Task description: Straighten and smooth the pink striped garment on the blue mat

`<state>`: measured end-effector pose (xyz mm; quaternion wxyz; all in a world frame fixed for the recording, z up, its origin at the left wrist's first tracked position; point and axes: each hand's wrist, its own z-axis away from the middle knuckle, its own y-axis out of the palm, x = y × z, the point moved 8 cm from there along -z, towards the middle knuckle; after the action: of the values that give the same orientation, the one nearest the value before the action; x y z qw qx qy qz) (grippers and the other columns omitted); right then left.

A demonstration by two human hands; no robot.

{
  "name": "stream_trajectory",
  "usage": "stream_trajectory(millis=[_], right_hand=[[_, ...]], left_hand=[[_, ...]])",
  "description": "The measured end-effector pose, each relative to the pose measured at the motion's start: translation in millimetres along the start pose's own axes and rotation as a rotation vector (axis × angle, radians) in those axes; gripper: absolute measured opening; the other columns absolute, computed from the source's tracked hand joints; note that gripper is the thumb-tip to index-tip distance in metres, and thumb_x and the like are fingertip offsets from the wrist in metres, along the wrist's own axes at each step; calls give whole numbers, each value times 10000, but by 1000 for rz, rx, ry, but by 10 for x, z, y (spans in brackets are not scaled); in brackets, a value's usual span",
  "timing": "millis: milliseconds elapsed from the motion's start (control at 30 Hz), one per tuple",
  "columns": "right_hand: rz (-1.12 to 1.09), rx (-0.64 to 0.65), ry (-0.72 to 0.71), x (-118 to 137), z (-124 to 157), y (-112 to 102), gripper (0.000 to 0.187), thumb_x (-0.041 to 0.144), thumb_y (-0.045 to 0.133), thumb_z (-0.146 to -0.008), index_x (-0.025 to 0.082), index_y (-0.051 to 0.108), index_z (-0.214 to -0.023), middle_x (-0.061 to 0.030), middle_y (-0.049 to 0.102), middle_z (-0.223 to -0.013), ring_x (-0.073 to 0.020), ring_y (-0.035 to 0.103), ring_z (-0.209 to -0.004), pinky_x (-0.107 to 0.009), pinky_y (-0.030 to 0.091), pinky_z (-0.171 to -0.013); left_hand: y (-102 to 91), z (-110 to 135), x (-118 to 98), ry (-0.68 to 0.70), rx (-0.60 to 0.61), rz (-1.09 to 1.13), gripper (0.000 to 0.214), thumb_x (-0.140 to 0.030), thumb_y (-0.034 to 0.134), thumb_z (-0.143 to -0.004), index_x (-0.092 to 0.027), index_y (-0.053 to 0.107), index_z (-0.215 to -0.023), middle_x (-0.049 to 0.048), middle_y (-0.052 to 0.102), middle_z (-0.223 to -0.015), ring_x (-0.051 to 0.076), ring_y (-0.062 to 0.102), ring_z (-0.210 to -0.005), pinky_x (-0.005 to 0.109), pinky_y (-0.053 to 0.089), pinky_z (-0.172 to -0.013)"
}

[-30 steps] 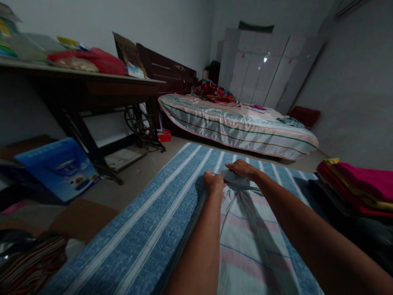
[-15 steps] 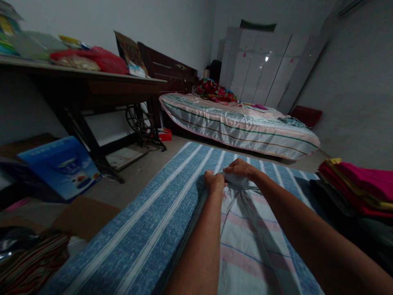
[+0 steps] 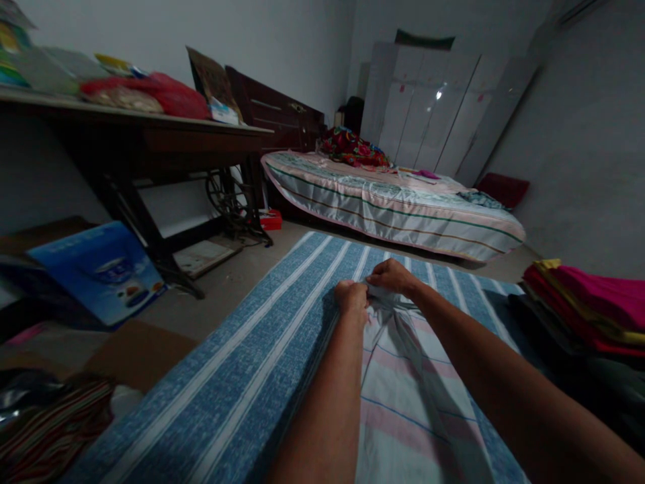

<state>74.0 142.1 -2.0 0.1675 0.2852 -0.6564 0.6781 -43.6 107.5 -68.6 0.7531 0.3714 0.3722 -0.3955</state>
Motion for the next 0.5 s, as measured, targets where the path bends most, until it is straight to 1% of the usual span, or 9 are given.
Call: stream_trajectory(millis=[133, 333, 500], right_hand=[[0, -22, 13, -26, 3, 17, 241, 297, 597, -694, 155, 524, -513, 56, 383, -460, -80, 339, -490, -220, 256, -473], [5, -59, 57, -99, -16, 18, 224, 282, 647, -669, 153, 549, -515, 46, 420, -454, -88, 377, -487, -227, 265, -476], [-19, -60, 89, -119, 5, 18, 237, 327, 658, -674, 147, 566, -550, 44, 437, -479, -90, 380, -498, -224, 275, -474]], left_hand=[[-5, -5, 6, -3, -5, -1, 391, 34, 612, -592, -127, 617, -948, -56, 466, -446, 137, 523, -392, 186, 267, -350], [-8, -30, 49, -46, -14, 22, 330, 29, 644, -570, -141, 611, -851, -20, 547, -533, 157, 584, -466, 215, 396, -417], [3, -18, 61, -70, -1, 94, 314, 53, 625, -547, -138, 587, -794, -27, 534, -512, 127, 542, -428, 204, 383, -410]])
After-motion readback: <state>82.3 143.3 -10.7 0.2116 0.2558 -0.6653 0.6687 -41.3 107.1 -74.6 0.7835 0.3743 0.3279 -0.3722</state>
